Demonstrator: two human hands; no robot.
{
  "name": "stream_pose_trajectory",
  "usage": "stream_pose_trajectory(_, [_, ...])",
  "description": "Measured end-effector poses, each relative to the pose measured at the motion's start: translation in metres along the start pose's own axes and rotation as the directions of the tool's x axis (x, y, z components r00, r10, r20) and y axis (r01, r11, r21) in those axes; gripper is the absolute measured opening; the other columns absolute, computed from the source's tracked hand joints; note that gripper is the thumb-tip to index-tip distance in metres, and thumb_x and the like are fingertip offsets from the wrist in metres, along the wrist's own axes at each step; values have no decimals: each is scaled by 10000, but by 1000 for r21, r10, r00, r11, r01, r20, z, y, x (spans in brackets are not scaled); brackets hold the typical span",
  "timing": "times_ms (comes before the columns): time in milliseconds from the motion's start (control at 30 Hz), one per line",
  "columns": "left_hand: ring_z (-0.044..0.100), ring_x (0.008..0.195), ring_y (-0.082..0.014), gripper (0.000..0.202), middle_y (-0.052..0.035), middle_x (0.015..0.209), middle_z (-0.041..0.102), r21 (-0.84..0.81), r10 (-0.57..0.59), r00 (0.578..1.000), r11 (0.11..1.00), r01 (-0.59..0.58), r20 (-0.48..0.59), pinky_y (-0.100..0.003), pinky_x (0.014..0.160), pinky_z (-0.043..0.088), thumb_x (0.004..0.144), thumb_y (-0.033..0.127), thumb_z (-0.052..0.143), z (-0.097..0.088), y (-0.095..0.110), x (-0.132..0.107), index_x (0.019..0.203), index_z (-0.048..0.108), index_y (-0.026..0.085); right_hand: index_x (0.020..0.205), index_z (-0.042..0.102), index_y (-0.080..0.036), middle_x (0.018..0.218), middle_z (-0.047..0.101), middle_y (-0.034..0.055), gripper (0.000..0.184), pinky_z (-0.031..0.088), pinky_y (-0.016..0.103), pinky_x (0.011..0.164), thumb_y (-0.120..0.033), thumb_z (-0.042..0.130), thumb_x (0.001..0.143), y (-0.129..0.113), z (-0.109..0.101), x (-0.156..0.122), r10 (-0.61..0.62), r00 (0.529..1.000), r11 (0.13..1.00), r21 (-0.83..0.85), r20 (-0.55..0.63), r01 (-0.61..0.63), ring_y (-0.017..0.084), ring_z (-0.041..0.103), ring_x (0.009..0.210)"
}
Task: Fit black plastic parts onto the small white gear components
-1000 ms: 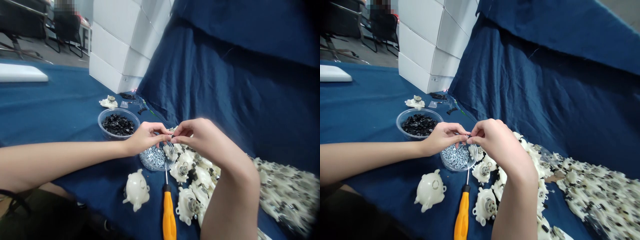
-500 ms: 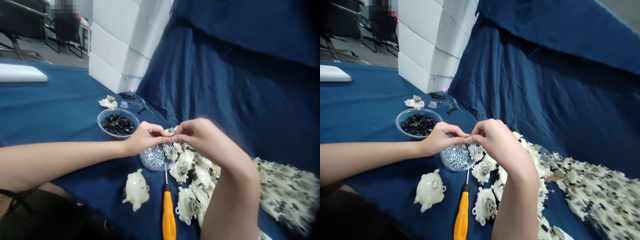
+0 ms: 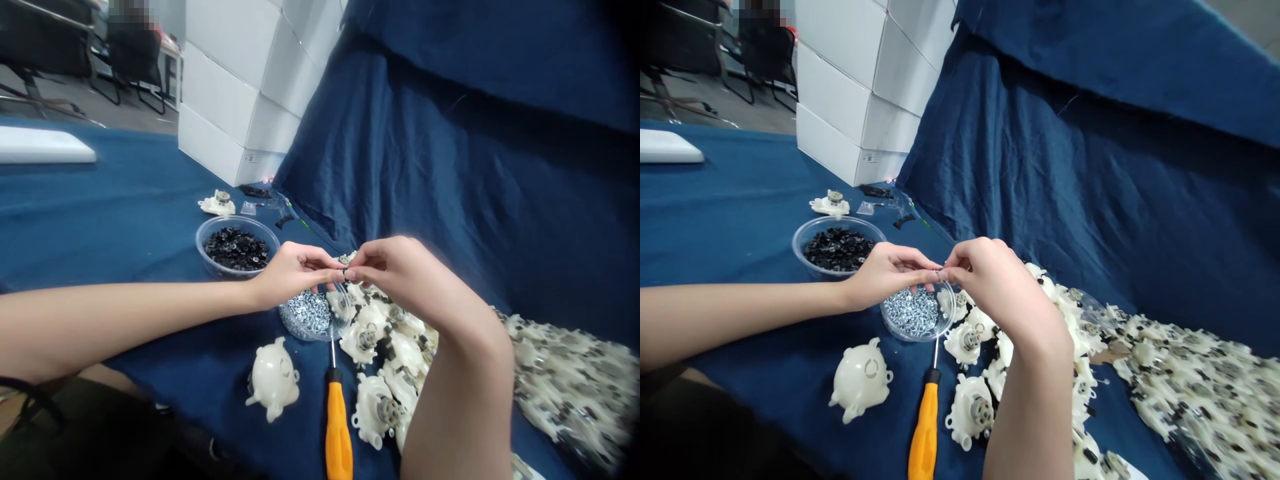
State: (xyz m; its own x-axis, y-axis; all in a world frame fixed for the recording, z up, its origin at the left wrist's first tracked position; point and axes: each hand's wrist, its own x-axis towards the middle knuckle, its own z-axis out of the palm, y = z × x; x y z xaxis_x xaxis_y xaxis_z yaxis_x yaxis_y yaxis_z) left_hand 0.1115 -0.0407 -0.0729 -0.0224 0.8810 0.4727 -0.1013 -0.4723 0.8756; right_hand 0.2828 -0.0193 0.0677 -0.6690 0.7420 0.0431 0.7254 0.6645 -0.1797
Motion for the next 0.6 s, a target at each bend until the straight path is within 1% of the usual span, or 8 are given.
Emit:
stream_pose_trajectory(100, [741,700,-174,316,-98,819,790,-10,16,1000,1000,-16,-16,-206,542,582,800,388,864,-1,0,0,979,811,134,796,746,-205,661,630,-2,201,320,266,534,-357,679,910,0,-1,0,8,1000,1000,-2,-14,-8,121,499,566])
stream_pose_trajectory(267, [718,672,-137,270,-88,862,794,-5,39,999,999,-40,-13,-180,533,577,830,358,840,-1,0,1,986,807,141,791,755,-208,643,616,-5,233,310,268,538,-391,677,913,0,-1,-1,-14,1000,1000,11,10,14,127,507,582])
stream_pose_trajectory(433, [738,715,-157,302,-93,891,799,-11,37,999,999,-37,-12,-195,554,596,842,379,828,0,0,1,1041,808,153,830,784,-200,673,653,20,253,321,277,528,-397,656,926,1,-2,-2,-8,1000,1000,-2,6,8,135,522,573])
stream_pose_trajectory(533, [753,757,-177,328,-99,906,802,7,40,999,999,-40,-4,-200,562,600,837,386,831,1,-1,0,1068,807,154,829,797,-214,688,676,21,235,331,279,513,-391,676,925,2,-2,-4,8,1000,1000,-26,6,-8,136,525,567])
stream_pose_trajectory(600, [759,775,-189,340,-106,921,804,37,44,999,998,-44,1,-210,569,606,830,381,837,1,-1,0,1074,809,148,814,802,-219,657,667,17,227,325,285,497,-398,705,915,1,-1,-5,26,1000,999,-40,8,-26,132,511,542])
